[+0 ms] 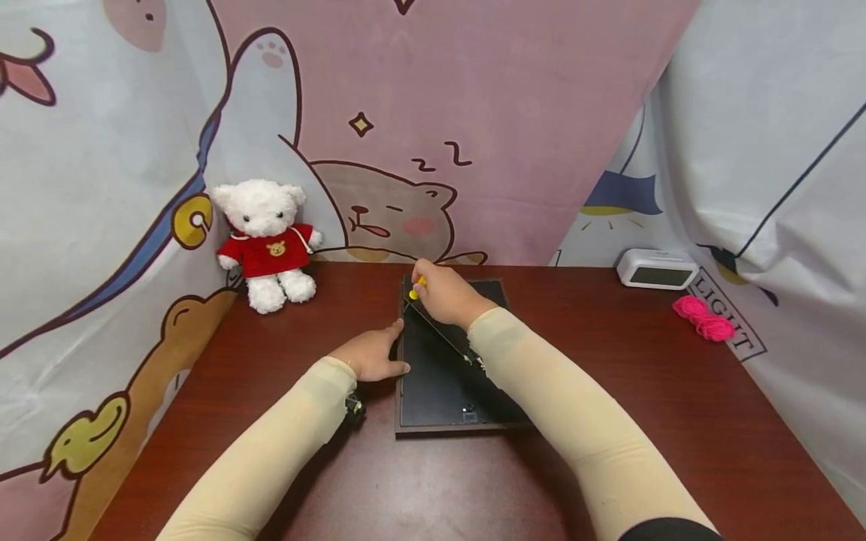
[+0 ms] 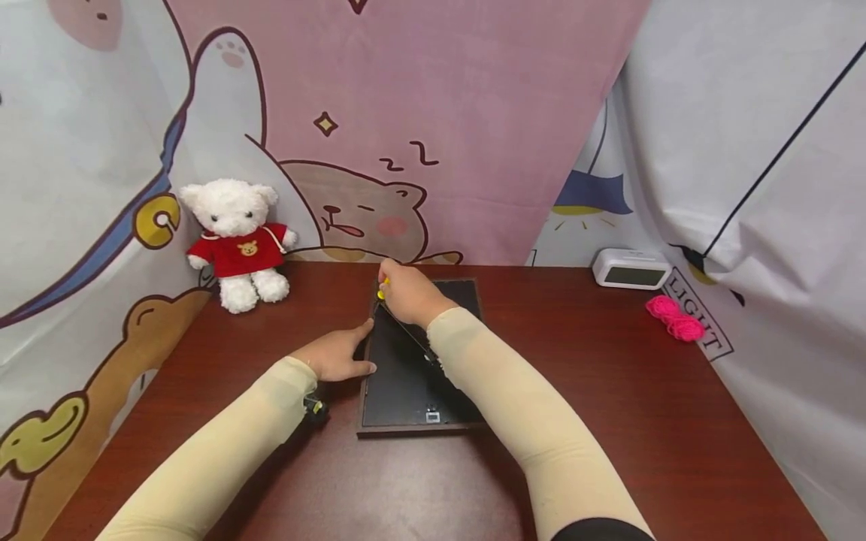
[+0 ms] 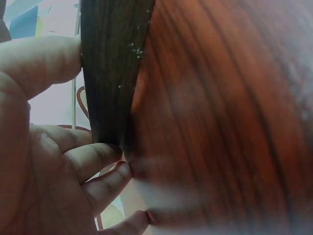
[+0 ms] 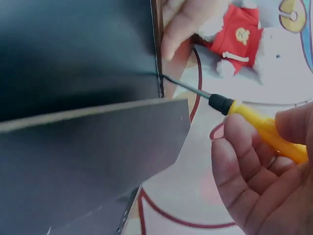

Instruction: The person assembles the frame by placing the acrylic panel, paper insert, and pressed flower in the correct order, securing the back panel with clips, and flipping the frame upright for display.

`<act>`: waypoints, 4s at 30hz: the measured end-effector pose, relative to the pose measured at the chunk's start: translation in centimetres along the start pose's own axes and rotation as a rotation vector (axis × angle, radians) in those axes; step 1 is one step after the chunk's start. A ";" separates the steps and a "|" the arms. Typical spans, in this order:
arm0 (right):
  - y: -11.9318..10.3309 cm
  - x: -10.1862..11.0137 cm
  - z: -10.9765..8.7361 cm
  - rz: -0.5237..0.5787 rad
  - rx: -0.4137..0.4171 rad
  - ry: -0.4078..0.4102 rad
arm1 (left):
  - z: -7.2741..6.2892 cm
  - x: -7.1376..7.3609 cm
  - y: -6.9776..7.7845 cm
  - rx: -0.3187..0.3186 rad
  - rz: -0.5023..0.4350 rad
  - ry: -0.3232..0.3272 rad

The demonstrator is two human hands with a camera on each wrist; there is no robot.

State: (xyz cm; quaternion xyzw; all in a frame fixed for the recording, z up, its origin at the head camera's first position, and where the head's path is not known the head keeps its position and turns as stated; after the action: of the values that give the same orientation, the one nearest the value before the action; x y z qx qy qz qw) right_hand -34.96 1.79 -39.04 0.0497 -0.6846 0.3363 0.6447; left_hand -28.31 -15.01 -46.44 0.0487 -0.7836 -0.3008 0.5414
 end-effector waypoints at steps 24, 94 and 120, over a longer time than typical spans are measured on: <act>13.7 3.6 -5.1 0.756 -0.258 0.164 | -0.3 -0.3 0.0 0.012 -0.002 0.015; 14.6 0.6 -14.6 0.811 -0.310 0.131 | -1.2 -0.5 1.0 -0.032 0.162 0.187; 13.1 0.9 -16.8 0.770 -0.540 0.264 | -1.8 0.4 2.3 0.118 0.116 0.375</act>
State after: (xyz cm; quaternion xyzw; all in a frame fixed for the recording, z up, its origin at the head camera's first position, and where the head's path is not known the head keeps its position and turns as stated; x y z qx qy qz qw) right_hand -27.39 21.00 -44.39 -0.4193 -0.6283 0.3643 0.5448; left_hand -26.30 -14.03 -44.49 0.0903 -0.6868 -0.2081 0.6906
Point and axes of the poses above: each hand's wrist, its own z-axis towards the middle knuckle, its own x-axis out of the back of the hand, y = z × x, the point moved 3 cm from there along z, towards the middle knuckle, and after that the axes turned 8 degrees about -z, right-handed, at the moved point
